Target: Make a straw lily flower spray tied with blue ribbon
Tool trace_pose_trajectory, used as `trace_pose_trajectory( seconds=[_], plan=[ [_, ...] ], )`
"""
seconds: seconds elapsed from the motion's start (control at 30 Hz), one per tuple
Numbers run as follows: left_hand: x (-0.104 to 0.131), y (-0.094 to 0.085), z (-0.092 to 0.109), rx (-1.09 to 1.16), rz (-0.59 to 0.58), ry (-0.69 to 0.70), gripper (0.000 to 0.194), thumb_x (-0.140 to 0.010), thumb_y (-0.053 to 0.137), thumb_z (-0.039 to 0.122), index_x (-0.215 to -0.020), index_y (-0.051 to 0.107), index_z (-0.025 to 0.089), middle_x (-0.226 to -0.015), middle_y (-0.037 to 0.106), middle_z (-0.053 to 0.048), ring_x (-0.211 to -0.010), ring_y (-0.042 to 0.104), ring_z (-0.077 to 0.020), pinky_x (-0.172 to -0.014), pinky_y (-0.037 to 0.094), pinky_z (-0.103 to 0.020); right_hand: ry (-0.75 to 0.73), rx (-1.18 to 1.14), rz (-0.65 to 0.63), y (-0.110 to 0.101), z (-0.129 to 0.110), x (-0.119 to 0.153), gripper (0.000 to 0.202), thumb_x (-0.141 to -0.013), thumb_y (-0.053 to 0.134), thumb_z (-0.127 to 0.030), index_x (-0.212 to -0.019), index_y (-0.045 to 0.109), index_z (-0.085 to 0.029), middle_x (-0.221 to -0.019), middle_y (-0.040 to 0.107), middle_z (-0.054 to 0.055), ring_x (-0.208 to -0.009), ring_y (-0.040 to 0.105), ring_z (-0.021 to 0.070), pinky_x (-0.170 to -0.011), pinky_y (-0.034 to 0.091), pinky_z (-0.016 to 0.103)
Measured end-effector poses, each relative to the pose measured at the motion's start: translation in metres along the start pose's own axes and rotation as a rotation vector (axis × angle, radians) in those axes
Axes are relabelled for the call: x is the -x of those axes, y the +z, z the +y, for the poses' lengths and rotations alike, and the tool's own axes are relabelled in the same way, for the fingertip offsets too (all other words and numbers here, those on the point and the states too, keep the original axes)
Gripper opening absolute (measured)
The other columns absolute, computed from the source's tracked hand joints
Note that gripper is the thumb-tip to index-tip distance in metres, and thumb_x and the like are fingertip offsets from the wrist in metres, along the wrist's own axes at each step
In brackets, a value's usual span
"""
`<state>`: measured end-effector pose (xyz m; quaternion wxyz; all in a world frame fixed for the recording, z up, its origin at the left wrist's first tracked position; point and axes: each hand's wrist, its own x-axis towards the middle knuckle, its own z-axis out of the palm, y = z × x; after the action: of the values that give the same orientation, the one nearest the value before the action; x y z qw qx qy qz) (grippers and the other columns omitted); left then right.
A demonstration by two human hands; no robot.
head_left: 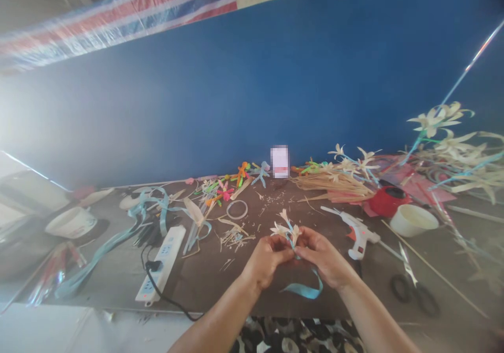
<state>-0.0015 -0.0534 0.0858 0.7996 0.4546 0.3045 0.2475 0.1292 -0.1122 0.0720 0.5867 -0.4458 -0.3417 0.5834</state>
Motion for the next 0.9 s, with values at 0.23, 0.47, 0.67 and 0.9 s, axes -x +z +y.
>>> trace_pose_trajectory(
  seconds=[0.23,0.47,0.67,0.9],
  plan=[
    [0.005,0.005,-0.005,0.193,0.02,-0.075,0.019,-0.061,0.067,0.016,-0.074,0.055,0.011,-0.068,0.058,-0.003,-0.052,0.056,-0.0092,-0.051,0.043,-0.02,0.016,-0.13,-0.079,-0.003,0.0,0.0,0.016,-0.068,0.063,-0.023,-0.078,0.051,-0.02,-0.064,0.049,-0.004,-0.052,0.045,0.0059,-0.051,0.039,0.018],
    [0.011,0.013,-0.002,0.284,-0.003,-0.028,0.013,-0.065,0.064,0.013,-0.074,0.055,0.011,-0.073,0.06,-0.004,-0.053,0.056,-0.0081,-0.055,0.044,-0.02,0.01,-0.23,-0.109,0.0,-0.003,0.003,0.015,-0.068,0.064,-0.021,-0.075,0.051,-0.019,-0.063,0.049,-0.004,-0.052,0.046,0.0051,-0.049,0.039,0.017],
    [0.011,0.015,-0.004,0.344,0.003,-0.003,0.011,-0.065,0.063,0.011,-0.074,0.056,0.012,-0.069,0.061,-0.003,-0.052,0.056,-0.0079,-0.055,0.043,-0.02,-0.006,-0.268,-0.085,0.005,-0.01,0.005,0.014,-0.067,0.065,-0.019,-0.07,0.051,-0.019,-0.064,0.049,-0.005,-0.053,0.047,0.0049,-0.05,0.041,0.017],
    [0.01,0.014,-0.005,0.361,0.004,0.005,0.011,-0.066,0.063,0.011,-0.074,0.055,0.012,-0.068,0.061,-0.002,-0.053,0.056,-0.0082,-0.055,0.043,-0.02,-0.005,-0.254,-0.081,0.006,-0.014,0.004,0.014,-0.067,0.065,-0.019,-0.07,0.051,-0.019,-0.067,0.05,-0.005,-0.053,0.05,0.0056,-0.051,0.042,0.018]
  ],
)
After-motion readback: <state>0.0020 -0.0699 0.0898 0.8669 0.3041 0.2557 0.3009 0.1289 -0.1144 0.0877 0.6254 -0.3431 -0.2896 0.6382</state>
